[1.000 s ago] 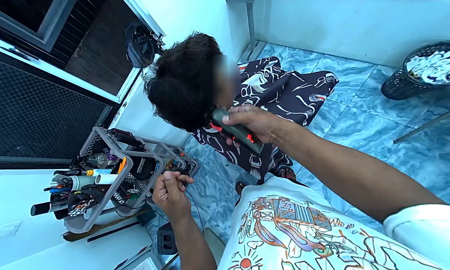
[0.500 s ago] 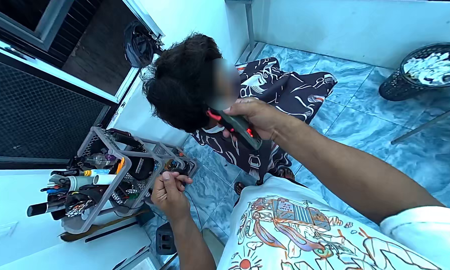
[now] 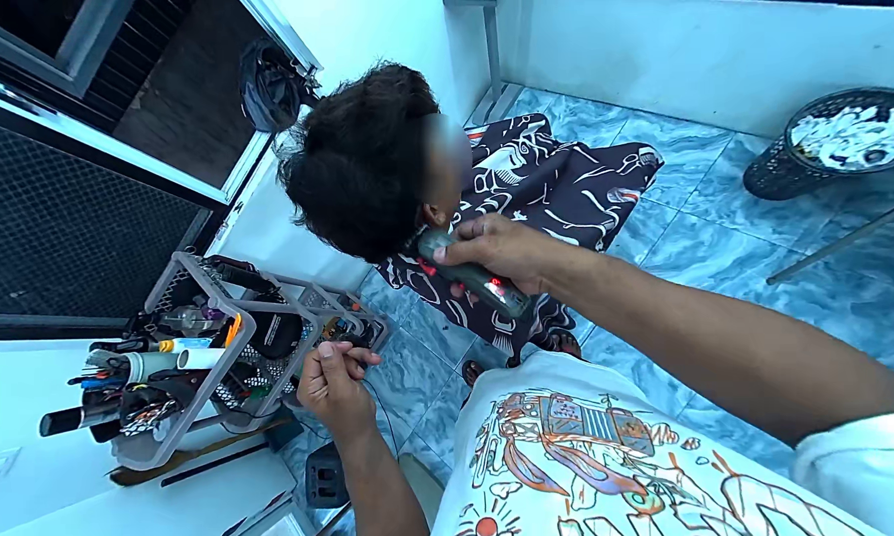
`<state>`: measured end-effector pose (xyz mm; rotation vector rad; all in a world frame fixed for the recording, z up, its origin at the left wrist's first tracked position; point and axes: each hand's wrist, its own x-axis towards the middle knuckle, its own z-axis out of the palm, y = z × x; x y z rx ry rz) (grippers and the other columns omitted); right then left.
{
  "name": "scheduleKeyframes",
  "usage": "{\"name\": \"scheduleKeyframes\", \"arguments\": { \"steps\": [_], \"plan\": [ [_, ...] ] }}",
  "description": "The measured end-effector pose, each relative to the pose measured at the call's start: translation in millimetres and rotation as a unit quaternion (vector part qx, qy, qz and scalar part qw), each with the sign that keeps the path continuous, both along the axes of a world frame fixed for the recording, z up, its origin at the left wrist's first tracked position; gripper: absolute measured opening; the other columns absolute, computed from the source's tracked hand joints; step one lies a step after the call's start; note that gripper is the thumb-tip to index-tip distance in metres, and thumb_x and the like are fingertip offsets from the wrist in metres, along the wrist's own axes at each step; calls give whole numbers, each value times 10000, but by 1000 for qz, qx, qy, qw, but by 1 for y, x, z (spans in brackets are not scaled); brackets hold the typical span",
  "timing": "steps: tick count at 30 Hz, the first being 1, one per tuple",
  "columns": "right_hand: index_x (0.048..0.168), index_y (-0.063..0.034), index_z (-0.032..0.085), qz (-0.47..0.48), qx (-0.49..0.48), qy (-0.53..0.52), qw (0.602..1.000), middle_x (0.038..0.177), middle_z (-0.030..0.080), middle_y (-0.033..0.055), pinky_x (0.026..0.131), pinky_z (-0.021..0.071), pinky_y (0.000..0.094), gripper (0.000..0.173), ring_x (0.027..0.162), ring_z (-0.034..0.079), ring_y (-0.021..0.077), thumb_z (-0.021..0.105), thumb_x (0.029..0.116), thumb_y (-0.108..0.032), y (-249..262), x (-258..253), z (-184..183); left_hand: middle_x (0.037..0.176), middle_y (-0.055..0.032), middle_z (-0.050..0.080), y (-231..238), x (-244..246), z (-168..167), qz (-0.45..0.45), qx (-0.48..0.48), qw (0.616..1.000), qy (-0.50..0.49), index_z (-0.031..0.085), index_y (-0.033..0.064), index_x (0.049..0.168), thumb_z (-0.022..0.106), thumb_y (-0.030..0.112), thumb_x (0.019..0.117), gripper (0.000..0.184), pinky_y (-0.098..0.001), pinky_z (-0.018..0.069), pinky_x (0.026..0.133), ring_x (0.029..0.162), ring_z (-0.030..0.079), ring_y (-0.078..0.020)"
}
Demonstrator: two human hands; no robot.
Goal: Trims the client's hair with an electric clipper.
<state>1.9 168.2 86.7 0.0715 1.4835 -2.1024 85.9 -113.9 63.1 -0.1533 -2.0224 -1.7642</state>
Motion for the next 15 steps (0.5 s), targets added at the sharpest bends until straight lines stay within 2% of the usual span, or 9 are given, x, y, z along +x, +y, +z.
{"name": "scheduleKeyframes", "arguments": {
  "steps": [3,5,8,12,15],
  "plan": [
    [1226,-11,614,-26,-65,37,997,943,709,170,595,631,362,312,704,718,236,605,1046,-265,6,-7,23,593,12,627,0,0,-3,1,-3,1000,-7,621,51,933,373,105,1110,310,-324,626,542,518,663,-145],
    [1205,1,623,-11,-45,45,998,920,701,169,585,627,367,292,682,706,238,625,1034,-235,4,-6,25,590,12,623,0,0,-3,0,2,1000,-10,622,50,935,375,110,1111,309,-330,627,544,518,663,-148],
    [1128,25,636,15,32,16,999,872,699,176,560,621,367,274,645,700,247,675,1009,-219,1,0,8,593,3,626,0,-2,-4,0,5,1000,-6,621,45,939,370,108,1112,311,-333,625,538,516,663,-155],
    [1218,-4,618,-24,-37,52,998,933,706,168,601,634,364,314,702,717,240,630,1033,-257,6,-9,32,593,7,627,0,-2,-7,-7,4,1000,-10,618,47,932,376,95,1108,303,-322,624,548,521,665,-150],
    [1146,16,625,5,-1,62,998,894,698,170,568,622,370,275,661,701,242,657,1017,-224,3,-4,29,590,-1,631,0,-2,-7,-7,8,1000,-8,620,46,931,373,108,1113,313,-328,623,538,513,665,-157]
  ]
}}
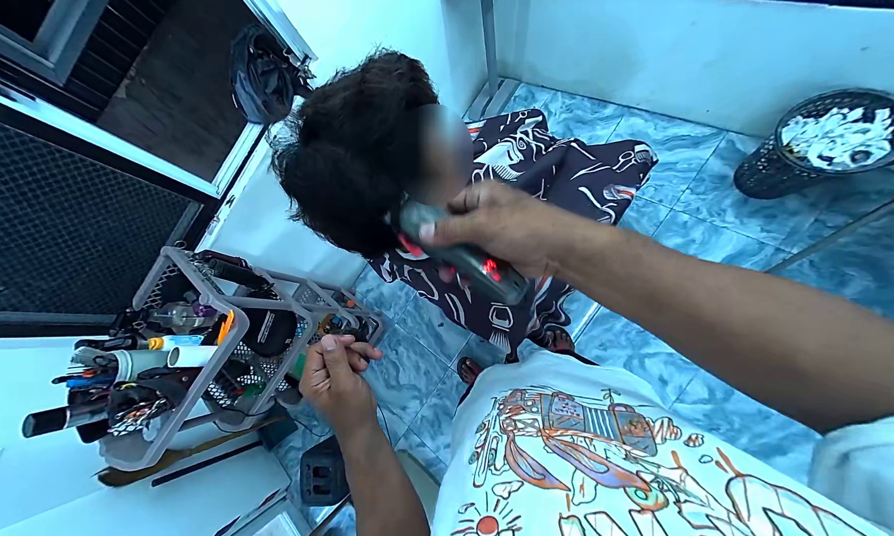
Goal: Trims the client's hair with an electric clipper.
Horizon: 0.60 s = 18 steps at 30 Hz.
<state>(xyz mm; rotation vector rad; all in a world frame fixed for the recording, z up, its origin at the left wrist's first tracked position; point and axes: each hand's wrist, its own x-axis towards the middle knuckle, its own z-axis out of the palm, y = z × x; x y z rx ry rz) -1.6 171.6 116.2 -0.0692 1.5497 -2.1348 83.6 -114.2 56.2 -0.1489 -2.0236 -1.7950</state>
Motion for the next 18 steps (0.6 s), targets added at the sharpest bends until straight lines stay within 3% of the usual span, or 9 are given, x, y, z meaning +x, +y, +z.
{"name": "scheduleKeyframes", "arguments": {
  "steps": [3,6,8,11,13,15,18],
  "plan": [
    [1120,16,642,11,65,-43,997,867,701,158,559,621,355,280,637,698,228,677,1011,-239,-1,7,-16,589,8,630,-1,-1,-1,8,-2,1000,2,617,46,938,357,107,1113,319,-325,626,546,518,667,-150],
    [1205,-5,622,-31,-4,-25,999,936,705,159,595,630,356,308,696,712,231,633,1034,-260,-1,-2,7,589,-2,628,-1,-1,-4,8,4,1000,-4,615,34,934,366,95,1109,310,-330,626,542,512,664,-157],
    [1192,4,611,-29,-8,-10,999,923,705,174,587,637,376,308,681,717,249,642,1030,-255,-4,-4,15,587,-1,624,-1,-1,-4,6,2,1000,-6,613,33,934,365,97,1111,312,-328,625,541,512,664,-155],
    [1133,17,639,9,71,-42,997,876,700,169,568,626,383,297,646,701,250,687,1002,-245,-6,7,-8,580,-4,625,-1,-3,-4,6,0,1000,-6,613,34,938,348,108,1117,328,-342,629,542,510,667,-165],
    [1135,14,639,3,72,-52,996,874,706,168,573,626,371,306,647,706,246,678,1010,-263,-5,7,-11,578,1,626,-1,-6,-5,3,5,1000,-10,624,40,934,317,132,1125,373,-347,631,546,510,669,-163],
    [1200,-4,634,-13,32,-15,999,922,708,161,585,628,365,316,678,709,235,651,1025,-266,-5,-2,7,598,14,641,-1,-13,-3,-13,23,1000,-12,656,71,937,257,253,1146,485,-353,634,558,526,672,-156],
    [1103,10,675,20,89,42,995,863,701,148,588,613,397,308,659,688,229,731,966,-260,-18,7,4,744,12,712,-1,-39,23,-65,86,993,39,688,158,1012,129,552,1096,688,-342,614,534,586,681,-154]
  ]
}}
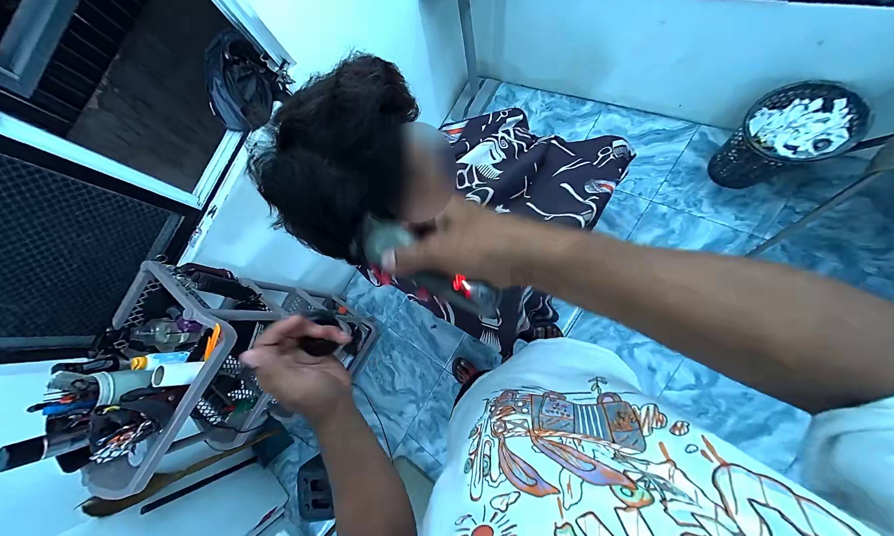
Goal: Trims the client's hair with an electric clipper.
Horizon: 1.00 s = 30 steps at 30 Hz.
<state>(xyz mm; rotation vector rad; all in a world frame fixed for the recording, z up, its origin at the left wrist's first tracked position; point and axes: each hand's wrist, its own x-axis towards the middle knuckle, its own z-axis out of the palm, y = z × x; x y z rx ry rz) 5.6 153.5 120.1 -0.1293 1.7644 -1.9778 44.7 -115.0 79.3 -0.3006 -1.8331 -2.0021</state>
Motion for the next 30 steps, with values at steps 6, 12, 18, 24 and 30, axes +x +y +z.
{"name": "scheduleKeyframes", "arguments": {
  "steps": [6,12,18,24,30],
  "plan": [
    [1226,-9,643,114,19,-107,988,1005,702,118,717,633,385,399,799,713,206,711,972,-310,13,61,-109,741,-36,681,65,-50,79,-194,153,945,212,699,145,959,125,704,1025,804,-347,572,449,537,638,-180],
    [1480,-47,434,-8,-118,-98,988,1166,673,176,779,633,478,599,911,714,302,612,1018,-383,60,90,-138,702,-15,657,114,-96,17,-220,-25,957,190,640,126,931,283,673,1045,663,-360,593,516,548,633,-149],
    [1432,-117,467,-147,-107,-122,976,979,688,145,617,643,432,668,741,720,279,599,982,-594,115,135,-162,719,-33,648,133,-26,-80,-168,-306,936,47,702,32,836,555,309,1053,381,-310,559,598,623,614,-97],
    [1380,-67,496,-194,-6,-113,974,918,678,124,489,605,385,493,618,684,241,514,1021,-405,106,133,-151,835,-65,654,152,-57,-8,-125,-285,944,108,701,7,950,596,212,1013,239,-319,581,684,730,635,-120],
    [1318,10,569,-113,71,-37,990,1091,686,141,704,638,406,499,824,711,230,701,936,-283,66,102,-119,940,-102,704,88,-54,96,10,-342,923,176,653,-34,1072,703,276,984,326,-341,591,786,854,681,-138]
  ]
}}
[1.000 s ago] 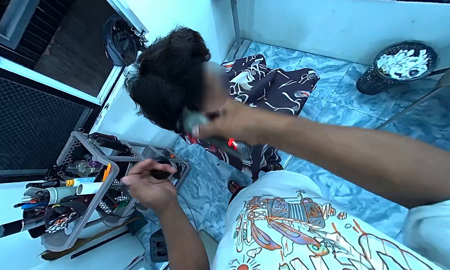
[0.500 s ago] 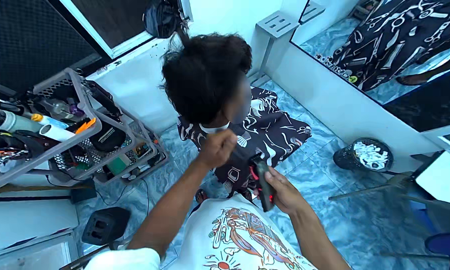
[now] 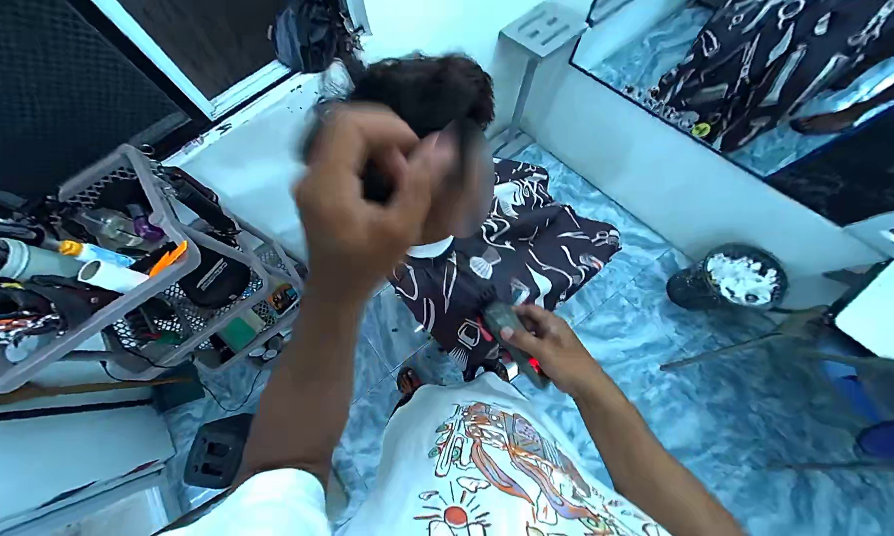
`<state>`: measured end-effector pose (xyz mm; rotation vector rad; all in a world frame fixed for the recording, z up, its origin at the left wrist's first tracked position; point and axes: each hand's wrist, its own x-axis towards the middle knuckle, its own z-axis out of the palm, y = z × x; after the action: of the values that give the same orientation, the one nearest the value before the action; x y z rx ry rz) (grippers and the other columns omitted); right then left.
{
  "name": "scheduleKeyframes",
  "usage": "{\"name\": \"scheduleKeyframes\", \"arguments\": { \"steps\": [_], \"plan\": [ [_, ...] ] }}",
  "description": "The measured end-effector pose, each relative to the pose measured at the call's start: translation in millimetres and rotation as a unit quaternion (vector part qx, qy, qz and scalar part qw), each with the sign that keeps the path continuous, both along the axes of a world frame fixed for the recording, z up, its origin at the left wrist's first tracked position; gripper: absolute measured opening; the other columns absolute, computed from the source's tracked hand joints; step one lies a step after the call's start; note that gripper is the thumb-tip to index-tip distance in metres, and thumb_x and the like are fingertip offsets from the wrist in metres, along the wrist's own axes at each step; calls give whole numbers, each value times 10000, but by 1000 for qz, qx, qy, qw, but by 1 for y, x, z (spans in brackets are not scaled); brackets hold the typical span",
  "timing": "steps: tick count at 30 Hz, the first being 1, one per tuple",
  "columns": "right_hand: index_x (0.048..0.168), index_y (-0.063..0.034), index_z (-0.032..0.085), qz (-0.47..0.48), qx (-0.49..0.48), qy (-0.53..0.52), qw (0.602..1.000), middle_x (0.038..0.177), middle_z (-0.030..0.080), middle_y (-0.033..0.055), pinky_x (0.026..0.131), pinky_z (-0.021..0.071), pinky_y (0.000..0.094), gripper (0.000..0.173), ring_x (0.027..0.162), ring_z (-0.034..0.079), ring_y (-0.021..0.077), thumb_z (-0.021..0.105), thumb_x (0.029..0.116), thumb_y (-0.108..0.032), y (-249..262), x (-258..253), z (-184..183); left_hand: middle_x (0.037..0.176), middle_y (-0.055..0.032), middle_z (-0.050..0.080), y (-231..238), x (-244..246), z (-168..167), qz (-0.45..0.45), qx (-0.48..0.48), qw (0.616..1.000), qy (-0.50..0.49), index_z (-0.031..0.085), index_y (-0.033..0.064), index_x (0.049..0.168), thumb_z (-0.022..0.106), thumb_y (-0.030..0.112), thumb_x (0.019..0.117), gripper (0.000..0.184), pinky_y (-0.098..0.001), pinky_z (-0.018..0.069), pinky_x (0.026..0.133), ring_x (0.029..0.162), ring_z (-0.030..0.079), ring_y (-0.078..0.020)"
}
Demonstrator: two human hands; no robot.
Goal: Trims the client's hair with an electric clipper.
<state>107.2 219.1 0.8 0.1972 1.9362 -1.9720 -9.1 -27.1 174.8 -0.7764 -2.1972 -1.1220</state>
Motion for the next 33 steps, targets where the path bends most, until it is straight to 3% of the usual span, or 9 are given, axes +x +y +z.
{"name": "scheduleKeyframes", "arguments": {
  "steps": [2,3,5,9,13,20,25,29,33],
  "plan": [
    [1293,-9,590,30,19,37,999,1063,695,138,742,630,416,467,832,710,225,733,931,-267,-21,-23,11,1330,-172,619,-16,-34,17,99,-165,979,-69,508,73,1463,738,599,870,825,-534,502,1002,1208,606,-298],
    [1301,-17,587,35,23,56,998,1063,694,138,750,625,429,471,839,707,233,740,930,-264,-31,-34,15,1537,-197,453,-18,-50,18,104,-246,954,-136,336,177,1606,764,687,783,1058,-633,440,1067,1372,490,-382],
    [1304,-17,570,23,34,100,994,1051,681,145,711,635,448,470,802,705,244,741,943,-264,-50,-56,19,1689,-211,201,-17,-72,10,68,-327,919,-211,191,290,1662,842,628,726,1189,-678,360,1140,1508,316,-432],
    [1275,-50,560,-29,73,112,991,991,678,125,687,626,452,512,773,698,235,773,904,-332,-70,-88,13,1705,-181,185,-24,-87,6,38,-376,902,-208,340,309,1612,866,484,764,1013,-612,366,1164,1517,326,-386],
    [1241,-54,571,-34,109,129,985,965,677,104,675,615,424,499,748,687,209,774,896,-351,-72,-94,16,1706,-169,191,-28,-95,8,23,-387,898,-207,318,296,1623,837,553,764,1036,-608,360,1168,1520,324,-372],
    [1221,-73,605,-21,117,170,978,959,693,90,675,610,405,453,742,687,187,758,911,-366,-70,-97,21,1713,-176,167,-27,-99,10,24,-393,892,-222,278,283,1645,614,816,796,1057,-601,339,1187,1538,299,-351],
    [1236,-67,605,-29,55,197,978,974,713,86,670,643,386,449,762,720,190,766,912,-333,-70,-98,30,1716,-188,143,-32,-103,12,5,-400,888,-226,246,293,1655,668,721,826,1024,-620,331,1181,1544,279,-368],
    [1220,-79,613,-15,119,179,977,929,696,96,611,594,403,432,696,681,196,759,923,-356,-69,-90,29,1716,-195,135,-33,-102,13,-2,-401,888,-226,241,286,1657,692,671,842,1008,-616,342,1179,1543,281,-374],
    [1239,-64,603,-29,54,203,977,983,709,84,661,634,370,445,759,711,180,757,919,-332,-70,-97,37,1716,-197,130,-33,-103,12,1,-403,887,-225,232,291,1659,692,673,845,1010,-617,333,1184,1548,267,-379]
  ]
}}
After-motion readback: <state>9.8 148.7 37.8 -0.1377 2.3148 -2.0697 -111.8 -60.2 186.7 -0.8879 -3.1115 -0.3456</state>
